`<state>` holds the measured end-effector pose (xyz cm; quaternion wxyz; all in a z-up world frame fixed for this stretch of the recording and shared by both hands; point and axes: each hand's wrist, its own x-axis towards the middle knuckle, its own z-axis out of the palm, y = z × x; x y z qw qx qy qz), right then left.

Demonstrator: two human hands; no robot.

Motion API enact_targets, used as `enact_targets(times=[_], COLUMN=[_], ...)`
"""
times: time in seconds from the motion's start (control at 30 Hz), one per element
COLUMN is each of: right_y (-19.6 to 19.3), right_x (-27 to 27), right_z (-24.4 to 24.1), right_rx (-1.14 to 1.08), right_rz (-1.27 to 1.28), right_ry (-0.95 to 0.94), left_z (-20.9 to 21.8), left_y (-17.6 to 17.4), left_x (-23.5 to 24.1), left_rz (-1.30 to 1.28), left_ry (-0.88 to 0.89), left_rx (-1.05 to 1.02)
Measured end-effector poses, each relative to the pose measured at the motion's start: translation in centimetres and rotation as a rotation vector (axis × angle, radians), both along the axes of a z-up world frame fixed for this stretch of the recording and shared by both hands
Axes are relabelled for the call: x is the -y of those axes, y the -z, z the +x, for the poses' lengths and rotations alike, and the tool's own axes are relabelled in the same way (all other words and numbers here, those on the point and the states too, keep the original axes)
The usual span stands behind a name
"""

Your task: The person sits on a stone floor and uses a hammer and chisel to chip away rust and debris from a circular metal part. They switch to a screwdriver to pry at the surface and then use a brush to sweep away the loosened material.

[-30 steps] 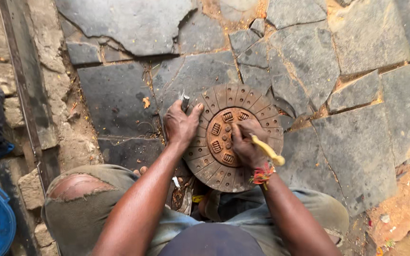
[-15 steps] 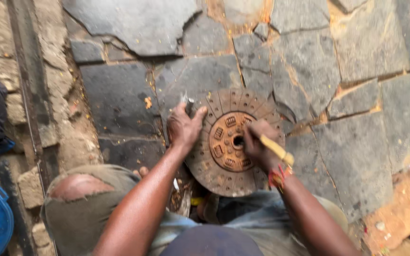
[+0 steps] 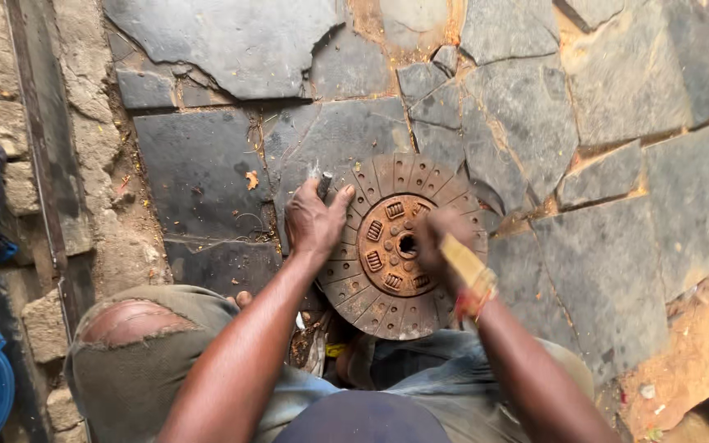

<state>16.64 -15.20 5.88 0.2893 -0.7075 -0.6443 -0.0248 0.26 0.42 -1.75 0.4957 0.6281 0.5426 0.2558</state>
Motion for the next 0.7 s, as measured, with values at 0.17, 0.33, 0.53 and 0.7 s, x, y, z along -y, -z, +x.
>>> enact_targets(times=[0.17, 0.33, 0.53, 0.7], right_y=[-1.6, -1.0, -4.0, -3.8], right_x=[1.7, 1.3, 7.8, 12.1], right_z=[-0.8, -3.7, -8.8, -10.2], right_rx=[-0.094, -0.089, -0.336, -0.402], right_rz=[-0.353, -0.087, -0.381, -0.381], right_ry=[0.191, 0.108, -0.003, 0.119], left_z=[-0.7, -1.0, -1.0, -1.2], left_y=[-2.0, -3.1, -1.6, -2.6], left_x=[0.5, 0.7, 0.4, 0.0], left_rz=[-0.077, -0.054, -0.079, 0.001], left_ry=[0.032, 0.015, 0.053, -0.076], left_rx=[-0.107, 0.020, -0.115, -0.186])
